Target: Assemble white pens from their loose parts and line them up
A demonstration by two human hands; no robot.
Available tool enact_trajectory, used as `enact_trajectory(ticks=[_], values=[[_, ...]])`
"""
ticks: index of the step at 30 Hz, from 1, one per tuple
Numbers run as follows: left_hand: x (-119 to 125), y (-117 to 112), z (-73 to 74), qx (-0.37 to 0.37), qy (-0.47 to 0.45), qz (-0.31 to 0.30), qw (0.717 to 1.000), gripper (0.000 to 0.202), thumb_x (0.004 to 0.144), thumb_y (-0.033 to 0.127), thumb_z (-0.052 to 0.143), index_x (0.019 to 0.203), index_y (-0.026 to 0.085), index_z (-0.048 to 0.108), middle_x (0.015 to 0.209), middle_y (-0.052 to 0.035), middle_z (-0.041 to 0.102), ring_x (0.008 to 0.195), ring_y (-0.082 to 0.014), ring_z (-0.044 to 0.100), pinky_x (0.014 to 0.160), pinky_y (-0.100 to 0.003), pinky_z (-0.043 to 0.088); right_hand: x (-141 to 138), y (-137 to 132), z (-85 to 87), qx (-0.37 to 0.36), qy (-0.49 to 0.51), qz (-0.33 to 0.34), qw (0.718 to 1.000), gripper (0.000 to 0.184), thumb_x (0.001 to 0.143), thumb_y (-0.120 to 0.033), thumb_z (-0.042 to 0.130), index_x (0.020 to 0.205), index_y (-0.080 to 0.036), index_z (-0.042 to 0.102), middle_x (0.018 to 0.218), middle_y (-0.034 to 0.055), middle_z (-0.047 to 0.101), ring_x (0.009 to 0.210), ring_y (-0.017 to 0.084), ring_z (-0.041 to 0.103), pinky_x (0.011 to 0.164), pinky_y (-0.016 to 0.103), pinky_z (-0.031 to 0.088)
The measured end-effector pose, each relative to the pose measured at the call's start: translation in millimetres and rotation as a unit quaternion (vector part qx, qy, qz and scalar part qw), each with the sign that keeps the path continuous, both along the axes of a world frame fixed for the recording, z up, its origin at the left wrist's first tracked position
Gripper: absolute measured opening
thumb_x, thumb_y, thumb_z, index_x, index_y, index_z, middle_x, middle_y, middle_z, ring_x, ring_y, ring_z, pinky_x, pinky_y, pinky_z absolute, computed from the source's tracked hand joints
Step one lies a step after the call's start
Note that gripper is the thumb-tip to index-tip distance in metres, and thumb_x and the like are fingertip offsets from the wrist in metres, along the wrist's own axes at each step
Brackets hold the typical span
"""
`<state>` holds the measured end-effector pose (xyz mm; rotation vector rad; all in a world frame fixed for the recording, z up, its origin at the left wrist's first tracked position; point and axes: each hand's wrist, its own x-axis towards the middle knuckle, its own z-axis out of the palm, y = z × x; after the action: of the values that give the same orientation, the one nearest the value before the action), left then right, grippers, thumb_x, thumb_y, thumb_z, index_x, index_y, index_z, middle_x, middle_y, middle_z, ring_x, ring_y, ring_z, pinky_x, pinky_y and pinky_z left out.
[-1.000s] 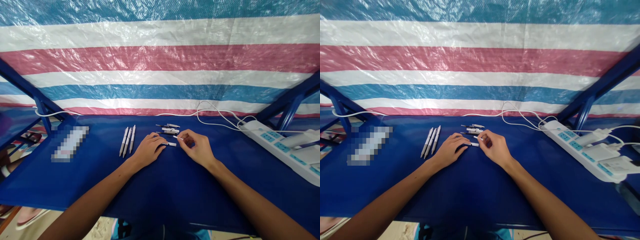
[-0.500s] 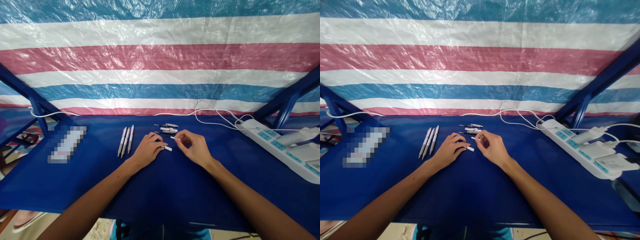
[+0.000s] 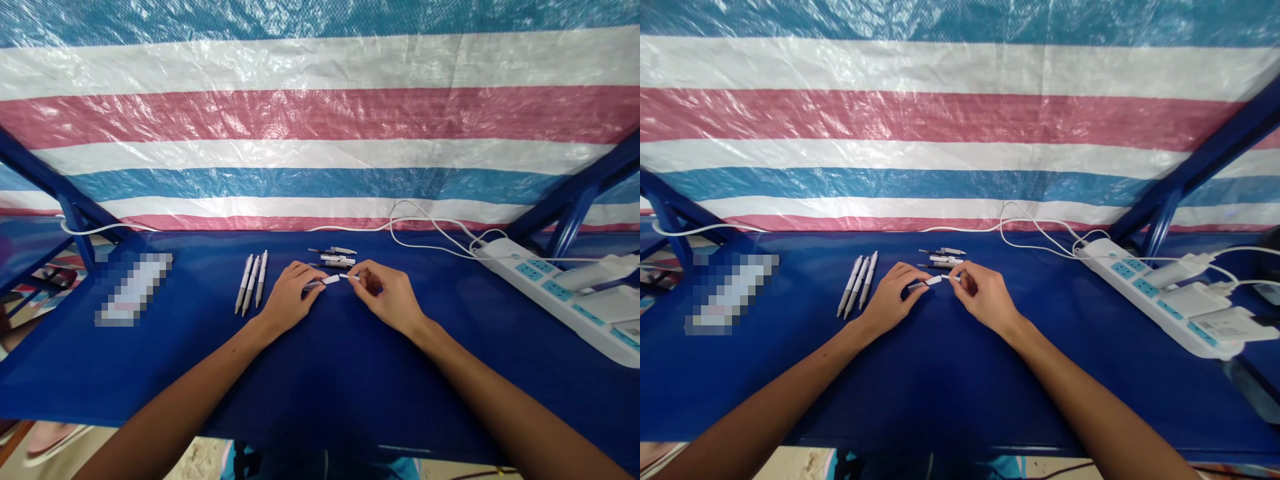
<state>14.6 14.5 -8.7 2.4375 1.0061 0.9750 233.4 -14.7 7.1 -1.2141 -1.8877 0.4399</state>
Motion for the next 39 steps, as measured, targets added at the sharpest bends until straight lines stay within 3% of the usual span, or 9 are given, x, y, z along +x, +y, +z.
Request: enact_trajectory(ticks=[16, 30, 39], values=[[0.4, -1.3, -1.8, 0.008, 0.015, -0.001, 1.000, 0.017, 0.097, 0.020, 0.057, 0.105, 0.020, 0.073, 0.094, -0.0066, 0.071, 0.094, -0.0234, 0.062, 0.090, -0.040, 0.052, 0.3, 2.2, -7.6, 0.006, -0.020, 0.045, 0.999, 0.014, 0.091, -0.024, 0.055, 0.090, -0.020, 0.068, 0.070, 0.0010, 0.064, 0.052, 0.012, 0.054, 0.052, 0.022, 0.047], [0.7, -1.8, -2.3, 0.010, 0.031, -0.011, 0.999, 0.018, 0.098, 0.021, 0.056, 0.104, 0.020, 0.072, 0.094, -0.0068, 0.072, 0.092, -0.0229, 0.063, 0.092, -0.041, 0.051, -3.3, -0.3, -6.0, -0.061, 0.015, 0.064, 0.996, 0.010, 0.090, -0.024, 0.056, 0.089, -0.021, 0.066, 0.077, 0.0012, 0.071, 0.056, 0.012, 0.064, 0.053, 0.022, 0.050], [1.3, -3.0, 0.4, -0.010, 0.030, 0.001, 1.000, 0.017, 0.097, 0.021, 0.055, 0.103, 0.021, 0.071, 0.096, -0.0058, 0.074, 0.094, -0.0238, 0.064, 0.093, -0.042, 0.051, -3.4, -1.8, -3.1, -0.050, 0.020, 0.051, 0.997, 0.012, 0.091, -0.026, 0.054, 0.094, -0.022, 0.065, 0.072, 0.0007, 0.070, 0.054, 0.013, 0.065, 0.053, 0.023, 0.051]])
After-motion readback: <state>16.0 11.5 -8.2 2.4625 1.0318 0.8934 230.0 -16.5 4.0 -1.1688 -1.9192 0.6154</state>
